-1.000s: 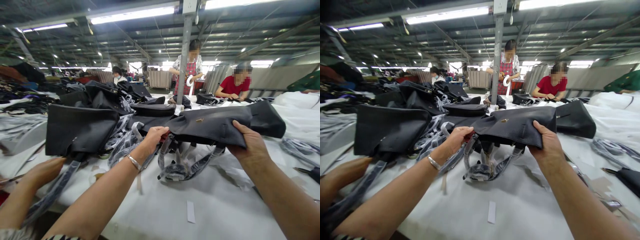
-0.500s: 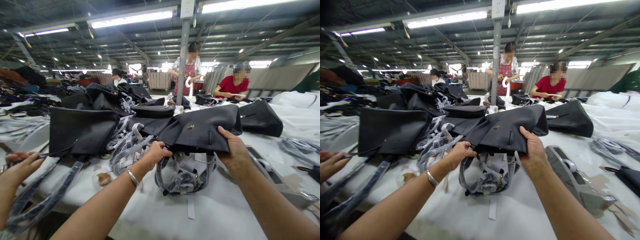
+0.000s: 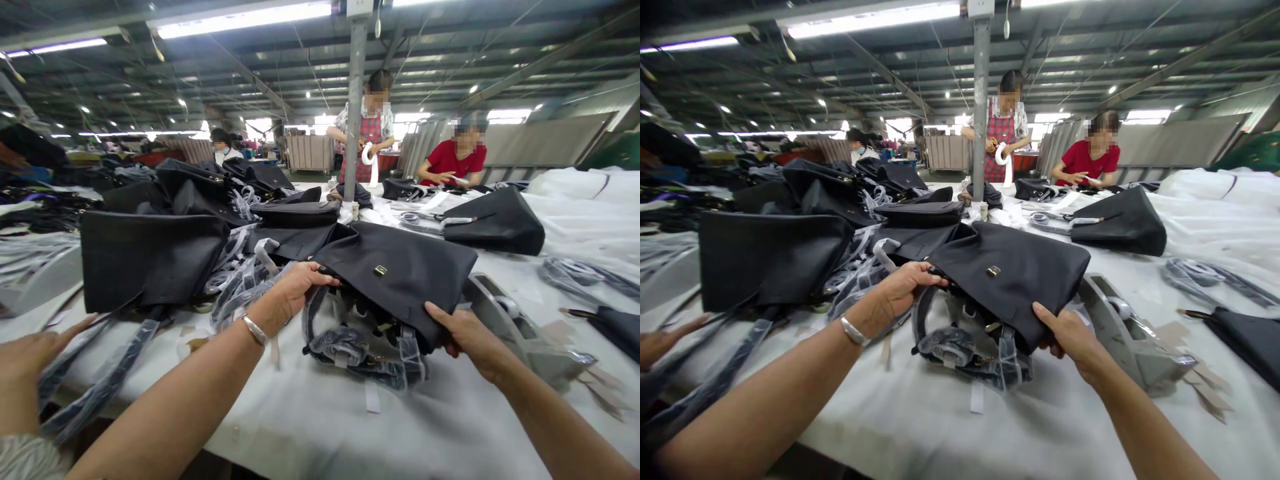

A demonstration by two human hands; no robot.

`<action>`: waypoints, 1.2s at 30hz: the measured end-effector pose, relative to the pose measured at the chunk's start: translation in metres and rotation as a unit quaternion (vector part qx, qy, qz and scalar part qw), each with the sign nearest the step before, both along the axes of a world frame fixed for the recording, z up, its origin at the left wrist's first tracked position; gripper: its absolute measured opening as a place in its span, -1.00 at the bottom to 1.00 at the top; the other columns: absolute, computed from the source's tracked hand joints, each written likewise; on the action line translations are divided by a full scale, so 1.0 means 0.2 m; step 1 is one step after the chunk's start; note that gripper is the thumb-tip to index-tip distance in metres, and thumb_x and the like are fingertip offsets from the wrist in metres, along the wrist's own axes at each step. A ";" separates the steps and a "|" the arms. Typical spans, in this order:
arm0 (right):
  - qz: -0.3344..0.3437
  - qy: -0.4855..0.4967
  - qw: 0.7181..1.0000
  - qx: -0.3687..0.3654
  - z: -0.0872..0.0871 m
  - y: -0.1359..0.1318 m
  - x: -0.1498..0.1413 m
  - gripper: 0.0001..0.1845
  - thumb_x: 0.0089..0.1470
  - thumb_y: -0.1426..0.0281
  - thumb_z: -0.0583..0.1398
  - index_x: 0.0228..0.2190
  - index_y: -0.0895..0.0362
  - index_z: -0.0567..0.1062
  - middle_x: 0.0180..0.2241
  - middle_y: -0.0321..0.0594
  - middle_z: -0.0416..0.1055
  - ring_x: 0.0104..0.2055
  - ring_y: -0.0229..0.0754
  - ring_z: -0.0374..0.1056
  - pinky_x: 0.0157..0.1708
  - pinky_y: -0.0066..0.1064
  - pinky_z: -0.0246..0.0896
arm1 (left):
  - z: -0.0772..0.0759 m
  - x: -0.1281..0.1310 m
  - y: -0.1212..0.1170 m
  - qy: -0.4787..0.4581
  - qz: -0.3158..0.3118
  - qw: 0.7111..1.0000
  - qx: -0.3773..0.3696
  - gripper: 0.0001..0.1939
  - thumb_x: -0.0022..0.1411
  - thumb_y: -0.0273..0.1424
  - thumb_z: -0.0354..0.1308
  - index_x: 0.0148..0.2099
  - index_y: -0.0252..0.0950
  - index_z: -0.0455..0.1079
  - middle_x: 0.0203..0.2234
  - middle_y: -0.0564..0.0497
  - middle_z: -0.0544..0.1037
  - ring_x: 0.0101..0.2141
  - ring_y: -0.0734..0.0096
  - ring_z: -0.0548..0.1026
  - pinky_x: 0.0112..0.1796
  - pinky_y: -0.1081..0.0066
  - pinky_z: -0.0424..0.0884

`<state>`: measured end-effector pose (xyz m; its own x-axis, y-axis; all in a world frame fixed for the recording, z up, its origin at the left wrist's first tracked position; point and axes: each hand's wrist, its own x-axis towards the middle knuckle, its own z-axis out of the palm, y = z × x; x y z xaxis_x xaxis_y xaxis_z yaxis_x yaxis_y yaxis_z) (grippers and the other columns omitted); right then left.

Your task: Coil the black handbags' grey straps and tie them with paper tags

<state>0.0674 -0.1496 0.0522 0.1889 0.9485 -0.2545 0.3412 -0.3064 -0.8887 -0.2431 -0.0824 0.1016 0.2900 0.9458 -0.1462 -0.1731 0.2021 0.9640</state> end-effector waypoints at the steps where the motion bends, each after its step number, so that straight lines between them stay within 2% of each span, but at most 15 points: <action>1: 0.016 -0.099 0.995 -0.007 0.01 -0.05 0.03 -0.43 0.07 -0.01 0.14 -0.74 0.13 0.34 -0.76 -0.18 0.27 -0.72 -0.25 0.14 -0.68 -0.41 0.01 | 0.00 0.02 -0.02 -0.018 -0.003 1.000 -0.010 -0.79 -0.17 -0.58 0.28 -0.38 -0.35 0.40 -0.46 -0.07 0.58 -0.40 0.32 0.56 -0.29 0.36 0.50; 3: -0.015 -0.290 0.956 0.045 0.09 -0.17 0.03 -0.46 0.03 -0.03 0.15 -0.71 0.12 0.40 -0.72 -0.17 0.30 -0.66 -0.19 0.20 -0.63 -0.39 0.02 | 0.01 0.05 -0.04 -0.039 -0.001 0.999 -0.037 -0.80 -0.14 -0.59 0.29 -0.41 -0.34 0.36 -0.50 -0.06 0.57 -0.43 0.33 0.56 -0.31 0.36 0.51; 5: -0.079 -0.384 0.903 0.179 0.21 -0.30 -0.05 -0.58 0.02 0.00 0.17 -0.58 0.06 0.49 -0.63 -0.19 0.38 -0.55 -0.12 0.30 -0.56 -0.38 0.08 | 0.05 0.08 -0.04 -0.034 0.007 0.998 -0.059 -0.79 -0.13 -0.62 0.29 -0.43 -0.34 0.33 -0.52 -0.05 0.57 -0.47 0.34 0.55 -0.36 0.37 0.51; 6: -0.084 -0.369 0.891 0.250 0.27 -0.35 -0.13 -0.61 0.07 0.02 0.14 -0.49 0.05 0.52 -0.57 -0.20 0.43 -0.49 -0.10 0.35 -0.52 -0.37 0.13 | 0.07 0.09 -0.04 -0.026 0.008 0.997 -0.067 -0.79 -0.11 -0.63 0.29 -0.44 -0.35 0.32 -0.52 -0.05 0.57 -0.49 0.34 0.55 -0.39 0.38 0.51; 8: 0.049 -0.260 0.918 0.295 0.34 -0.40 -0.31 -0.67 0.18 0.15 0.06 -0.29 0.04 0.55 -0.39 -0.22 0.52 -0.34 -0.12 0.43 -0.34 -0.38 0.26 | 0.12 0.11 -0.04 0.001 0.007 0.998 -0.069 -0.83 -0.08 -0.64 0.25 -0.43 -0.36 0.33 -0.53 -0.07 0.57 -0.53 0.34 0.53 -0.46 0.39 0.50; 10: 0.193 -0.196 0.928 0.249 0.35 -0.37 -0.50 -0.67 0.18 0.30 0.05 -0.10 0.06 0.50 -0.13 -0.20 0.50 -0.09 -0.11 0.41 -0.09 -0.34 0.25 | 0.16 0.12 -0.04 0.033 0.003 0.998 -0.054 -0.87 -0.05 -0.65 0.21 -0.42 -0.38 0.35 -0.54 -0.08 0.57 -0.57 0.34 0.51 -0.52 0.40 0.47; 11: 0.209 -0.183 0.934 0.225 0.34 -0.33 -0.58 -0.62 0.15 0.37 0.05 -0.02 0.11 0.45 -0.03 -0.15 0.45 -0.01 -0.09 0.36 -0.02 -0.31 0.21 | 0.18 0.12 -0.04 0.044 -0.001 0.998 -0.046 -0.88 -0.04 -0.66 0.19 -0.43 -0.39 0.36 -0.55 -0.09 0.57 -0.58 0.34 0.51 -0.53 0.40 0.46; 14: 0.163 -0.159 0.959 0.167 0.25 -0.17 -0.73 -0.49 0.07 0.40 0.11 0.08 0.23 0.32 0.02 -0.01 0.38 0.02 -0.04 0.33 -0.03 -0.28 0.19 | 0.21 0.12 -0.04 0.047 -0.012 0.998 -0.050 -0.89 -0.01 -0.66 0.17 -0.48 -0.39 0.36 -0.57 -0.09 0.55 -0.57 0.33 0.51 -0.50 0.37 0.48; 17: 0.113 -0.182 0.967 0.139 0.17 -0.06 -0.79 -0.47 -0.01 0.32 0.22 0.02 0.23 0.35 -0.16 -0.06 0.46 -0.14 -0.05 0.38 -0.17 -0.31 0.21 | 0.22 0.12 -0.04 0.049 -0.022 0.996 -0.073 -0.88 -0.01 -0.64 0.17 -0.52 -0.38 0.34 -0.62 -0.06 0.53 -0.60 0.34 0.49 -0.49 0.33 0.49; 20: 0.077 -0.210 0.965 0.138 0.13 -0.01 -0.83 -0.60 -0.03 0.28 0.24 -0.13 0.15 0.46 -0.38 -0.19 0.46 -0.32 -0.11 0.36 -0.32 -0.35 0.14 | 0.20 0.13 -0.03 0.056 -0.027 0.995 -0.072 -0.88 -0.02 -0.60 0.22 -0.53 -0.39 0.35 -0.65 -0.05 0.52 -0.61 0.36 0.48 -0.48 0.35 0.49; 23: 0.053 -0.168 0.969 0.175 0.12 -0.01 -0.86 -0.81 0.00 0.33 0.19 -0.32 0.13 0.53 -0.46 -0.25 0.41 -0.35 -0.16 0.32 -0.35 -0.40 0.11 | 0.19 0.12 -0.03 0.065 -0.028 0.996 -0.053 -0.86 -0.03 -0.58 0.26 -0.53 -0.39 0.35 -0.66 -0.05 0.51 -0.63 0.40 0.46 -0.49 0.40 0.46; 26: 0.058 -0.132 0.972 0.185 0.16 -0.04 -0.84 -0.86 0.02 0.36 0.15 -0.45 0.16 0.48 -0.45 -0.26 0.41 -0.33 -0.20 0.31 -0.36 -0.45 0.14 | 0.19 0.11 -0.02 0.079 -0.027 0.996 -0.032 -0.85 -0.04 -0.59 0.28 -0.53 -0.40 0.35 -0.67 -0.04 0.51 -0.67 0.46 0.42 -0.55 0.46 0.39; 30: 0.113 -0.087 0.983 0.116 0.29 -0.07 -0.75 -0.78 0.15 0.35 0.02 -0.38 0.18 0.41 -0.46 -0.22 0.45 -0.47 -0.25 0.33 -0.51 -0.48 0.15 | 0.20 0.09 -0.02 0.091 -0.028 0.995 -0.019 -0.85 -0.03 -0.57 0.30 -0.53 -0.42 0.36 -0.70 -0.02 0.49 -0.70 0.49 0.39 -0.58 0.51 0.33; 33: 0.177 -0.167 0.965 0.097 0.37 -0.06 -0.70 -0.80 0.17 0.40 0.00 -0.40 0.17 0.39 -0.48 -0.21 0.46 -0.52 -0.24 0.34 -0.52 -0.46 0.16 | 0.20 0.09 -0.03 0.085 -0.030 0.996 -0.017 -0.82 0.01 -0.56 0.27 -0.53 -0.39 0.32 -0.68 -0.02 0.50 -0.69 0.48 0.40 -0.57 0.50 0.33; 36: 0.191 -0.250 0.941 0.123 0.41 -0.06 -0.71 -0.90 0.10 0.46 0.10 -0.44 0.17 0.38 -0.41 -0.16 0.44 -0.37 -0.16 0.35 -0.38 -0.41 0.16 | 0.19 0.08 -0.04 0.080 -0.034 0.996 -0.017 -0.79 0.06 -0.58 0.22 -0.55 -0.37 0.27 -0.68 -0.02 0.49 -0.68 0.46 0.42 -0.58 0.49 0.33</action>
<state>-0.0737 -0.1615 0.1341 -0.1397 0.9901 0.0121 0.7795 0.1175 -0.6153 -0.2262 -0.0905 0.1394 0.3237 0.9186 -0.2266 -0.0033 0.2406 0.9706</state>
